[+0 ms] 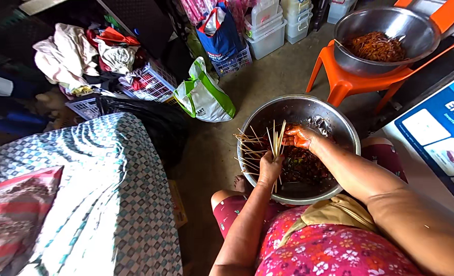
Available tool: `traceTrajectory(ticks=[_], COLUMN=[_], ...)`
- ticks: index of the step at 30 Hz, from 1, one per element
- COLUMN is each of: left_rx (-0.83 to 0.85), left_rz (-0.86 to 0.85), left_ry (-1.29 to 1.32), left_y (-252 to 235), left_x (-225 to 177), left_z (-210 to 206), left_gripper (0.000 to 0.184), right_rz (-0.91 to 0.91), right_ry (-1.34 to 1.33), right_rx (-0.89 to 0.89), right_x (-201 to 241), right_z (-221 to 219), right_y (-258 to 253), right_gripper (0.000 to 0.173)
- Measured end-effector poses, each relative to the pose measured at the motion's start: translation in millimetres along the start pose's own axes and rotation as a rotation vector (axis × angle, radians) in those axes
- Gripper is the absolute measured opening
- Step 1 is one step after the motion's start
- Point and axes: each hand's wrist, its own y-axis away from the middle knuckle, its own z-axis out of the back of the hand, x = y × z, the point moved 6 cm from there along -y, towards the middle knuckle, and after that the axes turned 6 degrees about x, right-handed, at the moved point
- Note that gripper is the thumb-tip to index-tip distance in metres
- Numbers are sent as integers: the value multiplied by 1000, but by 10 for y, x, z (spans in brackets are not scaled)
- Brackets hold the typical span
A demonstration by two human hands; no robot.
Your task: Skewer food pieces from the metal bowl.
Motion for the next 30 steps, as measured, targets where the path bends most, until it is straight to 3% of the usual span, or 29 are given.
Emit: traceTrajectory(ticks=[16, 23, 30], left_rx=[-133, -125, -144], left_rz=[-84, -95, -85], left_ry=[-165, -174, -186], left_y=[-5, 34, 30], left_x=[-82, -90, -68], left_z=[80, 61, 77], left_gripper=[22, 21, 22], right_rz=[-22, 25, -8], right_ry=[51, 35, 194], right_rx=[127, 39, 119], right_x=[-20, -15, -85], right_z=[-236, -229, -292], right_y=[128, 152, 208], right_gripper=[19, 13, 15])
